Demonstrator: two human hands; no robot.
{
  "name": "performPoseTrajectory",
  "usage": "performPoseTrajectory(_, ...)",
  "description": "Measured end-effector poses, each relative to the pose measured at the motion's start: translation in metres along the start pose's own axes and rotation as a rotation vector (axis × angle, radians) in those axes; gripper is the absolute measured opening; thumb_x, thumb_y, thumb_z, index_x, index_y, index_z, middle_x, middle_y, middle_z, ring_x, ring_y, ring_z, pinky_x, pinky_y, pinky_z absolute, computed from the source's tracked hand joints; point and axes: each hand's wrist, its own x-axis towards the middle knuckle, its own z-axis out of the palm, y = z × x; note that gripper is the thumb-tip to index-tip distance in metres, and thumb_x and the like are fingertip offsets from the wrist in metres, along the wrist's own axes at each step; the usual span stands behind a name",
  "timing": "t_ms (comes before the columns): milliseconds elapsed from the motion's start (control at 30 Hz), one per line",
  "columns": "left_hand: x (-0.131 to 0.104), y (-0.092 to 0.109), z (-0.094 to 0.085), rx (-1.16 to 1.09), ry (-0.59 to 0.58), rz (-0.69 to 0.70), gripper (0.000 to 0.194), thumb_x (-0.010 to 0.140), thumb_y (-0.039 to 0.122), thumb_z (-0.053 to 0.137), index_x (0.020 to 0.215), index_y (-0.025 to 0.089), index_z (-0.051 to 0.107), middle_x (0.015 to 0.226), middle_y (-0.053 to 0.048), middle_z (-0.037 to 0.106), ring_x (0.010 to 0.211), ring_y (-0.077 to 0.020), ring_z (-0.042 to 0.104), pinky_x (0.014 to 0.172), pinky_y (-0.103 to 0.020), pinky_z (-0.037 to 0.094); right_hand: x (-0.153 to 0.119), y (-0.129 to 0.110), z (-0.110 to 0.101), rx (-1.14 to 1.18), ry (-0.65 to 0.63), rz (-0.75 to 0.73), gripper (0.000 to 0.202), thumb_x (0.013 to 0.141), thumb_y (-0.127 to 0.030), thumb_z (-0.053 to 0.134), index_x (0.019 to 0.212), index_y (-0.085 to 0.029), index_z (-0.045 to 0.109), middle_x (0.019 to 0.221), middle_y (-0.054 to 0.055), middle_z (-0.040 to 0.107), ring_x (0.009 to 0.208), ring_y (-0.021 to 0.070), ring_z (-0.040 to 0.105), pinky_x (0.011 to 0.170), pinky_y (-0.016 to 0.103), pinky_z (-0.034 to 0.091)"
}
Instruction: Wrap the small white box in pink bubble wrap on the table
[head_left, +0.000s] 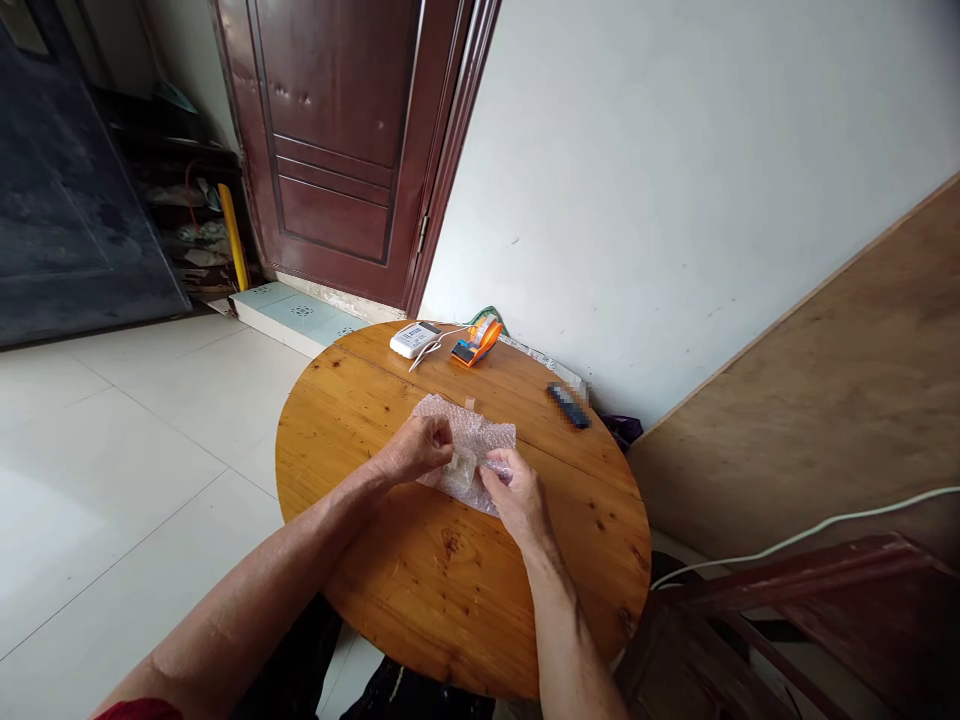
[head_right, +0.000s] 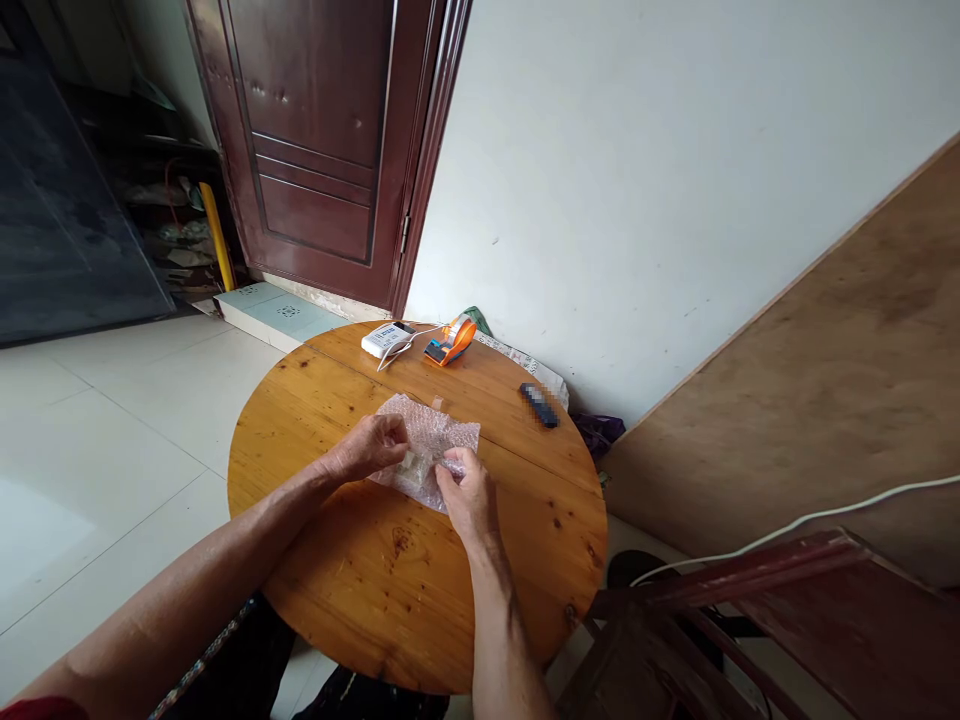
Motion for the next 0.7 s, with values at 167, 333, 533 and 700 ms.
performPoseTrajectory(167, 0.000, -0.002, 0.001, -0.012, -0.004, -0.002, 0.007, 0.065, 0.008, 0.055, 0.065, 0.016, 0.056, 0.061, 0.004, 0.056, 0.061, -0.0108, 0.049, 0.057, -0.022, 0.037, 0.001, 0.002, -0.002, -0.047, 0.098, -0.123, 0.022, 0.075, -0.031, 0.057, 0.093, -0.021, 0.065, 0.086, 0.005, 0.071, 0.072, 0.0196, 0.065, 0.068, 0.032, 0.051)
performPoseTrajectory(333, 0.002, -0.003, 0.004, -0.034, 0.014, -0.013, 0.007, 0.065, 0.008, 0.055, 0.063, 0.016, 0.055, 0.060, 0.005, 0.053, 0.058, -0.0095, 0.048, 0.055, -0.021, 0.035, -0.011, -0.035, -0.014, -0.146, 0.266, -0.552, 0.019, 0.090, -0.023, 0.049, 0.088, -0.021, 0.068, 0.092, 0.008, 0.070, 0.091, 0.0216, 0.064, 0.087, 0.036, 0.048)
performPoseTrajectory(533, 0.005, 0.004, 0.002, 0.066, 0.014, -0.045, 0.005, 0.068, 0.012, 0.057, 0.064, 0.015, 0.058, 0.062, 0.004, 0.057, 0.061, -0.0105, 0.051, 0.057, -0.021, 0.036, -0.024, -0.066, -0.005, -0.437, -0.137, -0.571, 0.019, 0.090, -0.017, 0.051, 0.094, -0.021, 0.069, 0.100, 0.008, 0.069, 0.094, 0.0244, 0.059, 0.087, 0.037, 0.046)
performPoseTrajectory(700, 0.000, 0.002, -0.017, 0.143, 0.029, -0.119, 0.012, 0.075, 0.027, 0.061, 0.080, 0.016, 0.066, 0.070, 0.001, 0.063, 0.065, -0.0135, 0.055, 0.059, -0.023, 0.037, -0.024, -0.062, -0.002, -0.535, -0.213, -0.563, 0.024, 0.091, -0.017, 0.052, 0.110, -0.022, 0.066, 0.108, 0.008, 0.065, 0.099, 0.0248, 0.055, 0.088, 0.037, 0.044)
